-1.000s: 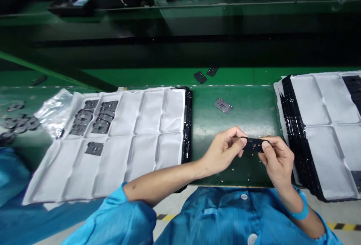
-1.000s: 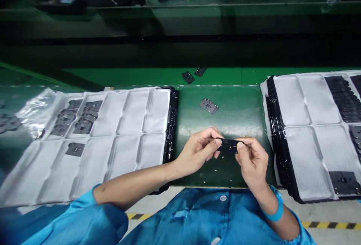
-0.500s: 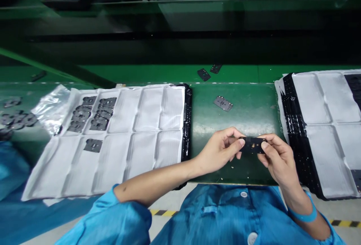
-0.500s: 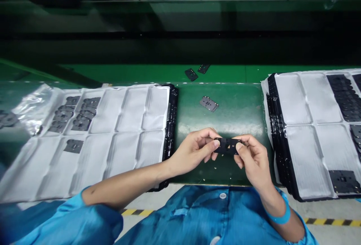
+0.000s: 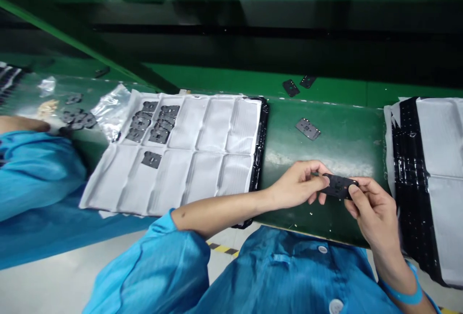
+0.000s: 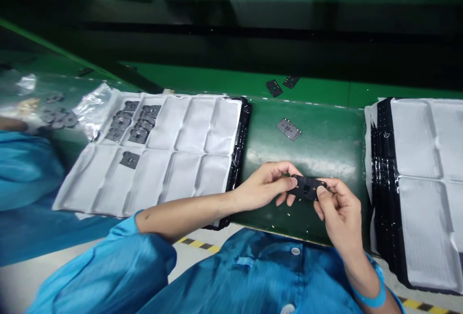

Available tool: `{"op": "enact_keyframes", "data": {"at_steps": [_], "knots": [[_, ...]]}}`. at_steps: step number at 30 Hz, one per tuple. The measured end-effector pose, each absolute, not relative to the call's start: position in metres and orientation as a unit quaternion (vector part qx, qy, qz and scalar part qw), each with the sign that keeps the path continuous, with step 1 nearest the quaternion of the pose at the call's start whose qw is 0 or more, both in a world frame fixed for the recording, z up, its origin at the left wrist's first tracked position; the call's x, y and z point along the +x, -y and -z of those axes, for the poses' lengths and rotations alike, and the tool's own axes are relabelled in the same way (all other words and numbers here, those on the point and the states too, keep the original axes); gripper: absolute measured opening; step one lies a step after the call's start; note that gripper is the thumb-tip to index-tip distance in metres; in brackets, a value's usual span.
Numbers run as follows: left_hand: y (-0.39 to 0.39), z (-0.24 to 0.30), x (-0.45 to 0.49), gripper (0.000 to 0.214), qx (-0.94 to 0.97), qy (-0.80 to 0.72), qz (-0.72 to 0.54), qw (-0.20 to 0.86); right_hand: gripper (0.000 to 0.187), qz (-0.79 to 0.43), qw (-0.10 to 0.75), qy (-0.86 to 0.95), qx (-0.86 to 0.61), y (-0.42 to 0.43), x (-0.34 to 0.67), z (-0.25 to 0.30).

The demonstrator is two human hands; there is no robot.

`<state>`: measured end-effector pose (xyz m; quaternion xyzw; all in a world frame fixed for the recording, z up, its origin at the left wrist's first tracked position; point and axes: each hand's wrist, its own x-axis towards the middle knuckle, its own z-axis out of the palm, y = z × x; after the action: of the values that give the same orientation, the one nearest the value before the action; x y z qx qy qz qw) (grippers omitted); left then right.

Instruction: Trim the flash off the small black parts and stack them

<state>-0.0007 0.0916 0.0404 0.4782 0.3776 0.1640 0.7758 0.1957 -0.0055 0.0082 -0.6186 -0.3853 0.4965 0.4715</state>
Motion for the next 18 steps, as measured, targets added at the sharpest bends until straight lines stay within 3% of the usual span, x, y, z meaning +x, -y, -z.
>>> {"op": "enact_keyframes", "data": {"at_steps": [6,13,18], "knots": [[-0.097,-0.03,-0.001,0.014,0.468,-0.428,-0.182,0.751,0.02,-0.474,0.441,0.452,-0.613,0.0,0.184,-0.014],[-0.102,-0.012,-0.012,0.015,0.49,-0.413,-0.173,0.748,0.028,-0.539,0.354,0.521,-0.56,0.0,0.191,0.0],[-0.141,0.002,-0.027,0.015,0.595,-0.444,-0.198,0.641,0.034,-0.552,0.343,0.503,-0.57,0.001,0.195,0.013]]}}
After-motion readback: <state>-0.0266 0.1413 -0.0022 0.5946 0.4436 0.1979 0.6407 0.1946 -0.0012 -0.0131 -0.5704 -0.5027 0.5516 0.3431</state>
